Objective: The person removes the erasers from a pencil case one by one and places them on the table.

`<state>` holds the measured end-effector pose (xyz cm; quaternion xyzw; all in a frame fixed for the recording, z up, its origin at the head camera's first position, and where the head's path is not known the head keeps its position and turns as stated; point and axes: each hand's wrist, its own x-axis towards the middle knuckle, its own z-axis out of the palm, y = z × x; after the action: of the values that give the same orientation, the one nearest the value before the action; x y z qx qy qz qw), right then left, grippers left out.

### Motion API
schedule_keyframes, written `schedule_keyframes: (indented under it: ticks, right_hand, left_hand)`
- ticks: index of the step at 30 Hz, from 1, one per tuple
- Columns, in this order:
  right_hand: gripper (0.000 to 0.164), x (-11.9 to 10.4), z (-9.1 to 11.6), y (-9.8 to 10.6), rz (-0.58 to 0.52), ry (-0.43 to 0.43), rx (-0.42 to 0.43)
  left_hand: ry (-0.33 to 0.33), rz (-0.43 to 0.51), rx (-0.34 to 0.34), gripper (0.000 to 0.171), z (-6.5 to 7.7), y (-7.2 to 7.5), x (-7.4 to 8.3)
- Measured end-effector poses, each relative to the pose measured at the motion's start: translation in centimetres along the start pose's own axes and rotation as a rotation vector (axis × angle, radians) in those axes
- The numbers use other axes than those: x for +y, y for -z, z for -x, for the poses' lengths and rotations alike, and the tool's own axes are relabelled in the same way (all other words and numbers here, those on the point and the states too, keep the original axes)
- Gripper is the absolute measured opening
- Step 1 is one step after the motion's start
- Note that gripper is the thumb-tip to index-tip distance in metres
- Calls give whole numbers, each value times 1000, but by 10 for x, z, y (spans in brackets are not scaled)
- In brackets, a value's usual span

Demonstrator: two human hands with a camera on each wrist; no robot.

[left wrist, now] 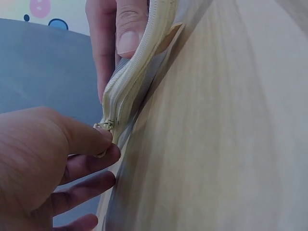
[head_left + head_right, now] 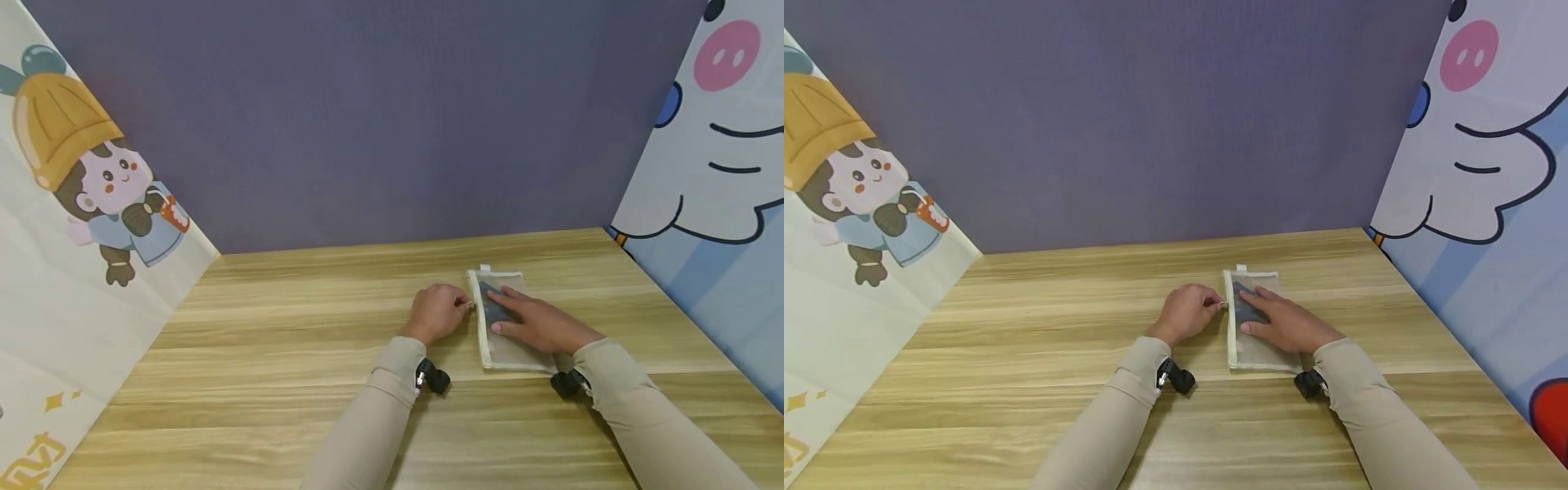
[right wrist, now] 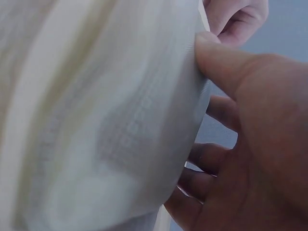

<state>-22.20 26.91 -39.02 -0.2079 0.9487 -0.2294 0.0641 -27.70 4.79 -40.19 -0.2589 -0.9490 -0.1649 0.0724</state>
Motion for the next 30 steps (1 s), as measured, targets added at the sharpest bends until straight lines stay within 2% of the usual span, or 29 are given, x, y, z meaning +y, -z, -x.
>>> schedule_keyframes:
  ticks: [30]
  right_hand:
    - [76, 0, 0, 3, -7, -13, -1]
  left_hand:
    - [-13, 31, -23, 11, 4, 0, 1]
